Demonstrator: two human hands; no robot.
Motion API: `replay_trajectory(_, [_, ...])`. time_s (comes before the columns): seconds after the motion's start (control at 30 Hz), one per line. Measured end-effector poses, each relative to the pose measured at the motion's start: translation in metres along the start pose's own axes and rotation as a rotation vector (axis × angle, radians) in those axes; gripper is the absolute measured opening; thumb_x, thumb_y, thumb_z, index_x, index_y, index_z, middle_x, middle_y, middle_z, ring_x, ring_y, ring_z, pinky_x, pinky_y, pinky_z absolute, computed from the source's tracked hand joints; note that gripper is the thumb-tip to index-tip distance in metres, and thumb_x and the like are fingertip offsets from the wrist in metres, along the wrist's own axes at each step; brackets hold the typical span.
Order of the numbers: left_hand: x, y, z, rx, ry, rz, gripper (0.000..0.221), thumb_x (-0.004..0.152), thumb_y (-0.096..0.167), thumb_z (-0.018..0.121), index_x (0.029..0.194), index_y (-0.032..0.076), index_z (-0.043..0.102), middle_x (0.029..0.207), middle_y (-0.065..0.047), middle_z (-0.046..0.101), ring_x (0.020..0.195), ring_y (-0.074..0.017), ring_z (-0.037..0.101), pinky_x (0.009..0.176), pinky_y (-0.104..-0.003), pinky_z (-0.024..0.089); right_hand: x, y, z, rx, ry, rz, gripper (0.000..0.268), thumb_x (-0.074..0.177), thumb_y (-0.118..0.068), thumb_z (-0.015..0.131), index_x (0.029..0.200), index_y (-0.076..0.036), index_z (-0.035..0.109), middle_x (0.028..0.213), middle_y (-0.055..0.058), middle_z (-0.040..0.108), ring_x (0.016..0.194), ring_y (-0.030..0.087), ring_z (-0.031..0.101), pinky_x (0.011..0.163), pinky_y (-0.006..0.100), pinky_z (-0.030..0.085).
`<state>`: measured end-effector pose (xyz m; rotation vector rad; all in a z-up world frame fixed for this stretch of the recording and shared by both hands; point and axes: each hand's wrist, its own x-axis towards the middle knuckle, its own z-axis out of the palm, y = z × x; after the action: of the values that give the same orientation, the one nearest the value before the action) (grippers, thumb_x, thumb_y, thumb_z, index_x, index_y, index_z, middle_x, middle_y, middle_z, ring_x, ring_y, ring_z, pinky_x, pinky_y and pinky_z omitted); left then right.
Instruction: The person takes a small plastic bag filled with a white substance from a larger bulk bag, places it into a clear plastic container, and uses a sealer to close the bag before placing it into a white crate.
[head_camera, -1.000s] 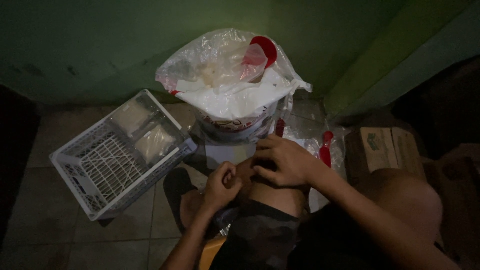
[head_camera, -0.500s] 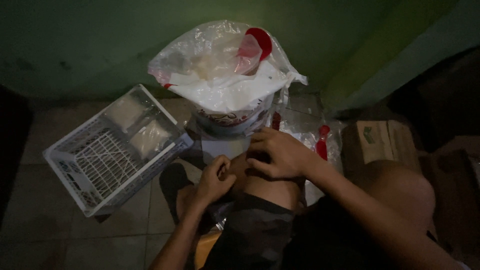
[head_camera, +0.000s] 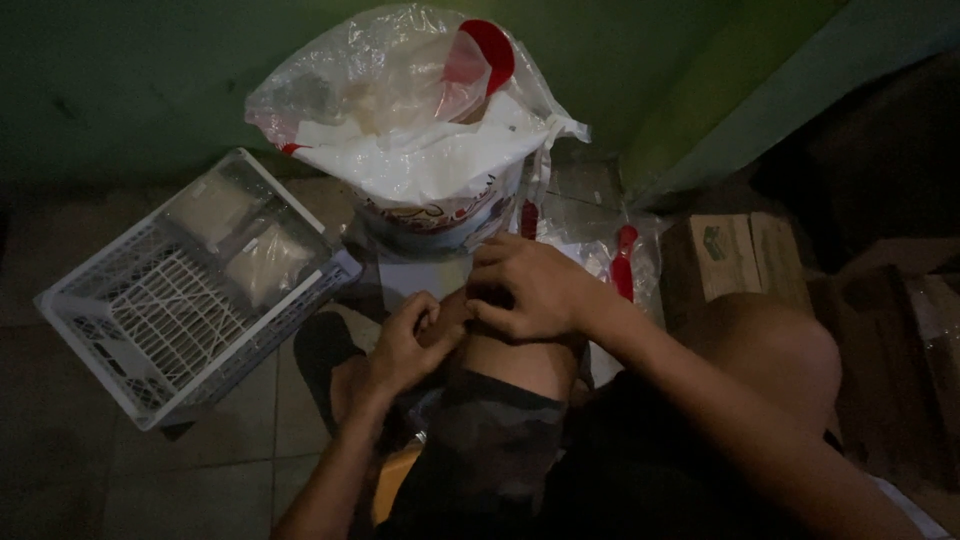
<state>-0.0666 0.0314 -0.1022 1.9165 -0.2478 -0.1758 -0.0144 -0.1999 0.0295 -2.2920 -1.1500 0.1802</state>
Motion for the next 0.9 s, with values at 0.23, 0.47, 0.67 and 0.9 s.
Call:
replay_trajectory(0.23, [-0.003,-0.037,0.004,-0.008,-0.015,-0.104,0.017,0.088,0.013,0.068,0.095,0.016,0.052,0.082,-0.003,0.051,0.081,-0.0219,0.053,0.079,-0.041,0.047,0.0,-0.006,-0.005,-0.04,0.003,-0.011,0.044,0.1,-0.044,0.059,0.097,-0.005,0.08,0.091,0.02,0.071,0.088,0.038,0.066,0.078,0.047,0.055])
replay_trajectory(0.47, [-0.004,-0.05,0.008,0.029,0.003,0.031,0.024,0.088,0.013,0.071,0.096,0.015,0.049,0.084,-0.005,0.051,0.083,-0.0242,0.055,0.081,-0.043,0.048,-0.002,-0.005,-0.004,-0.054,0.033,-0.008,0.041,0.099,-0.04,0.06,0.098,-0.004,0.08,0.091,0.023,0.071,0.086,0.039,0.065,0.073,0.047,0.054])
replay_trajectory(0.67, [0.002,-0.015,0.006,0.013,-0.003,0.011,0.023,0.086,0.014,0.072,0.098,0.015,0.053,0.083,-0.006,0.053,0.082,-0.0245,0.056,0.08,-0.043,0.049,-0.002,-0.007,-0.008,-0.035,0.027,0.015,0.044,0.099,-0.044,0.059,0.097,-0.004,0.079,0.09,0.023,0.07,0.085,0.039,0.064,0.071,0.046,0.053])
replay_trajectory(0.9, [0.003,-0.057,0.004,0.045,-0.036,-0.042,0.019,0.089,0.012,0.067,0.1,0.015,0.053,0.08,-0.006,0.053,0.076,-0.0236,0.054,0.076,-0.043,0.049,-0.004,-0.005,-0.007,-0.024,0.013,0.039,0.045,0.1,-0.042,0.057,0.1,-0.003,0.079,0.098,0.026,0.071,0.091,0.042,0.065,0.073,0.049,0.055])
